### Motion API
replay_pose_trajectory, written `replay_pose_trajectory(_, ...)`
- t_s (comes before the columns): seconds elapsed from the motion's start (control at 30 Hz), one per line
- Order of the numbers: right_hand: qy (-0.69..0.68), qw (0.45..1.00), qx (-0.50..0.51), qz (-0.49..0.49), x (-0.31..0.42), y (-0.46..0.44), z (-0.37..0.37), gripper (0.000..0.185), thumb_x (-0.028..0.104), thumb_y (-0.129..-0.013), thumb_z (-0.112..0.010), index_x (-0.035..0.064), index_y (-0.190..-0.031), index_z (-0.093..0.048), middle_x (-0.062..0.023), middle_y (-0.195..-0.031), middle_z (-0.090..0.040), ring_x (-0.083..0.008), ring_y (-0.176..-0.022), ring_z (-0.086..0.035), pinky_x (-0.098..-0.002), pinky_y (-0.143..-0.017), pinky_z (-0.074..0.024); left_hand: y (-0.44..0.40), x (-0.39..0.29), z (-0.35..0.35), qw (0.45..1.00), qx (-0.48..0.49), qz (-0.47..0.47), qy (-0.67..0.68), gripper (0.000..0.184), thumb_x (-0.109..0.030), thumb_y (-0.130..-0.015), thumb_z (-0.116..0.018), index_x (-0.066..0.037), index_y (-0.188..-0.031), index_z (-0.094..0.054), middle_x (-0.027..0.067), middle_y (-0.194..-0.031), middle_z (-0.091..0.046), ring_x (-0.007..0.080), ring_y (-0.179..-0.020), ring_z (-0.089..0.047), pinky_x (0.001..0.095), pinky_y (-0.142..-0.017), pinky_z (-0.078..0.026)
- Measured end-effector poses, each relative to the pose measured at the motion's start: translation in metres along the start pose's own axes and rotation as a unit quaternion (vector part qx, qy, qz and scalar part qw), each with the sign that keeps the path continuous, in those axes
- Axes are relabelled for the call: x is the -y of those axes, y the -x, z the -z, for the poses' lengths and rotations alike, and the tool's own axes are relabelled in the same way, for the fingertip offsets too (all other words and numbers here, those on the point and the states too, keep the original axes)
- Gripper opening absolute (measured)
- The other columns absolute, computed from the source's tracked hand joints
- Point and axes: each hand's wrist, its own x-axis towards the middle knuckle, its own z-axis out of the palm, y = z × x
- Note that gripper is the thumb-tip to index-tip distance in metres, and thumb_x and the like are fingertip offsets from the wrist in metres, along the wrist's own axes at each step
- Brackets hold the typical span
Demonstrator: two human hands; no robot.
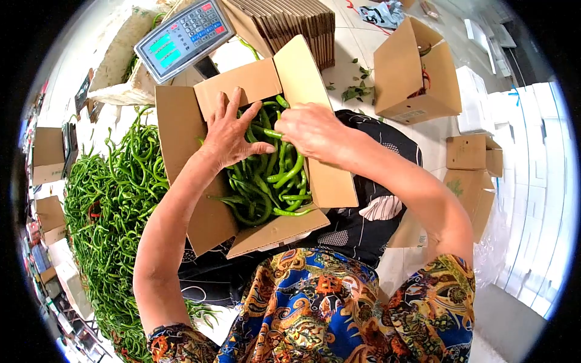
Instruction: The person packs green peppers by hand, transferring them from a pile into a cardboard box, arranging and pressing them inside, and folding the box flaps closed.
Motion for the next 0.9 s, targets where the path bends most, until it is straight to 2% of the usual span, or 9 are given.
replay_pose_trajectory(0.03, -0.012, 0.998, -0.058, 0.011, 0.005, 0.004, 0.011, 0.017, 0.017, -0.086, -0.067, 0.003, -0.095, -0.063, -0.0136, -0.088, -0.062, -0.032, -0.087, -0.061, -0.0432, -0.075, -0.0509, 0.0, 0.0, 0.003, 1.0, 0.018, 0.01, 0.014, 0.108, -0.076, -0.059, -0.074, -0.023, -0.148, -0.043, 0.0218, -0.159, -0.016, 0.0544, -0.143, -0.012, 0.0666, -0.11, -0.025)
replay_pose_trajectory(0.13, -0.011, 0.998, -0.056, -0.041, 0.021, 0.019, 0.031, 0.021, 0.015, -0.083, -0.071, 0.0017, -0.098, -0.064, -0.0143, -0.093, -0.063, -0.0315, -0.088, -0.062, -0.0418, -0.077, -0.0512, 0.001, 0.006, 0.005, 0.998, 0.015, 0.01, 0.057, 0.108, -0.073, -0.059, -0.077, -0.023, -0.148, -0.042, 0.0218, -0.159, -0.019, 0.0529, -0.145, -0.012, 0.0673, -0.111, -0.023)
replay_pose_trajectory(0.27, -0.036, 0.999, -0.03, -0.013, 0.043, 0.029, 0.036, 0.025, 0.012, -0.081, -0.073, 0.0007, -0.101, -0.063, -0.0132, -0.093, -0.061, -0.0314, -0.087, -0.061, -0.0409, -0.078, -0.0513, 0.001, 0.002, 0.022, 0.996, -0.053, -0.014, 0.072, 0.1, -0.064, -0.066, -0.078, -0.02, -0.148, -0.042, 0.0225, -0.154, -0.029, 0.0512, -0.14, -0.025, 0.0658, -0.108, -0.029)
replay_pose_trajectory(0.3, -0.043, 0.999, -0.022, -0.023, 0.046, 0.03, 0.039, 0.025, 0.011, -0.08, -0.074, 0.0011, -0.1, -0.063, -0.0125, -0.093, -0.061, -0.0305, -0.088, -0.06, -0.0399, -0.079, -0.0512, 0.002, 0.0, 0.027, 0.993, -0.086, -0.035, 0.079, 0.096, -0.06, -0.069, -0.078, -0.018, -0.148, -0.042, 0.0217, -0.151, -0.033, 0.0506, -0.138, -0.028, 0.0641, -0.106, -0.031)
replay_pose_trajectory(0.47, -0.038, 0.998, -0.014, -0.037, 0.052, 0.036, 0.053, 0.025, 0.007, -0.077, -0.073, -0.0004, -0.099, -0.064, -0.0127, -0.091, -0.058, -0.0301, -0.087, -0.059, -0.0382, -0.078, -0.0507, 0.005, -0.026, 0.066, 0.988, -0.097, -0.075, 0.094, 0.068, -0.04, -0.079, -0.078, -0.01, -0.134, -0.052, 0.0195, -0.144, -0.042, 0.0455, -0.137, -0.032, 0.0578, -0.105, -0.033)
replay_pose_trajectory(0.57, -0.069, 0.997, -0.009, -0.042, 0.055, 0.043, 0.051, 0.023, 0.006, -0.077, -0.072, -0.001, -0.097, -0.062, -0.0124, -0.091, -0.058, -0.0296, -0.087, -0.059, -0.038, -0.078, -0.0503, 0.008, -0.032, 0.066, 0.984, -0.096, -0.089, 0.118, 0.065, -0.037, -0.08, -0.077, -0.008, -0.133, -0.052, 0.0204, -0.142, -0.043, 0.0451, -0.137, -0.034, 0.0573, -0.106, -0.033)
replay_pose_trajectory(0.7, -0.041, 0.997, 0.028, -0.066, 0.062, 0.042, 0.053, 0.026, 0.003, -0.074, -0.073, -0.001, -0.098, -0.063, -0.0116, -0.092, -0.058, -0.0286, -0.086, -0.059, -0.0368, -0.078, -0.0509, 0.012, -0.038, 0.065, 0.983, -0.087, -0.107, 0.124, 0.063, -0.035, -0.079, -0.078, -0.008, -0.131, -0.053, 0.0208, -0.141, -0.044, 0.0452, -0.135, -0.035, 0.056, -0.102, -0.036)
replay_pose_trajectory(0.9, -0.051, 0.995, 0.039, -0.082, 0.063, 0.04, 0.05, 0.029, 0.003, -0.072, -0.075, -0.0016, -0.099, -0.065, -0.0121, -0.094, -0.059, -0.0285, -0.088, -0.061, -0.0371, -0.078, -0.0519, 0.011, -0.042, 0.066, 0.98, -0.091, -0.131, 0.122, 0.058, -0.035, -0.078, -0.078, -0.004, -0.121, -0.055, 0.0184, -0.128, -0.05, 0.0428, -0.13, -0.04, 0.0544, -0.099, -0.039)
